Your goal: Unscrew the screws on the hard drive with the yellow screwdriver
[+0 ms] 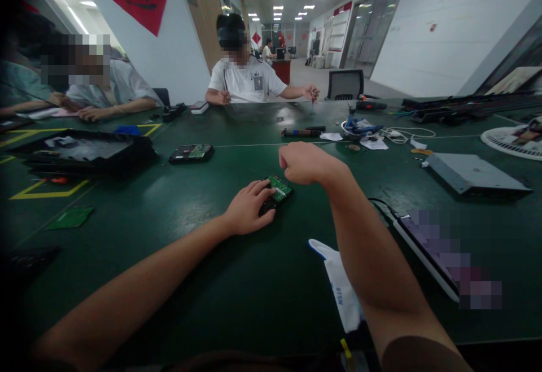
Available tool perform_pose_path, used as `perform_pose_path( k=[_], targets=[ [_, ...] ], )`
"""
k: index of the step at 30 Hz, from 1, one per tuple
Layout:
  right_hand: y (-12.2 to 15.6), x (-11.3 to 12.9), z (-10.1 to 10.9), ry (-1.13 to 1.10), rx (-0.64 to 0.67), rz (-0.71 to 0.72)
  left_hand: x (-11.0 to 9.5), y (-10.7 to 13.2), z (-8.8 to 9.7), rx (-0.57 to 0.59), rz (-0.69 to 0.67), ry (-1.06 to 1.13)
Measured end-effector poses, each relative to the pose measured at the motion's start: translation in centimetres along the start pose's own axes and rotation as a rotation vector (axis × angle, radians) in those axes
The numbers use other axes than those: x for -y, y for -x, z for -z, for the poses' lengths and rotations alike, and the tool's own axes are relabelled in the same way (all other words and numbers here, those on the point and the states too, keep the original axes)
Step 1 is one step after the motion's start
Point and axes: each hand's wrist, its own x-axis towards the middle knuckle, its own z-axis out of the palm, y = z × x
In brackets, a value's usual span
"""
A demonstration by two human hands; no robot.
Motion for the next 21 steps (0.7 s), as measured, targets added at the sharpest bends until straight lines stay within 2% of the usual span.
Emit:
perform_pose_path(
  k=[2, 7, 8, 13, 15, 19, 21],
  targets=[
    [0.02, -0.11, -0.03, -0.007, -0.01, 0.022, -0.02, -0.01, -0.01, -0.001, 0.003, 0.001],
    [-0.42, -0.03, -0.55, 0.078, -0.055, -0.18, -0.02, -0.08, -0.09, 0.003, 0.007, -0.005],
    [-0.46, -0.05, -0.59, 0.073, -0.058, -0.165, -0.02, -0.09, -0.1, 0.002, 0.007, -0.007],
    [-0.25, -0.5, -0.38, -0.037, -0.035, 0.085, -0.06, -0.08, -0.08, 0.005, 0.006, -0.012],
    [-0.24, -0.5, -0.37, -0.022, -0.047, 0.05, -0.09, -0.07, -0.04, 0.005, 0.006, -0.011],
    [-0.35, 0.0, -0.42, 0.061, -0.073, -0.143, -0.11, -0.08, -0.01, 0.005, 0.003, -0.01],
    [-0.23, 0.19, -0.25, 0.061, -0.065, -0.14, -0.09, -0.09, -0.02, 0.006, 0.005, -0.012]
  ],
)
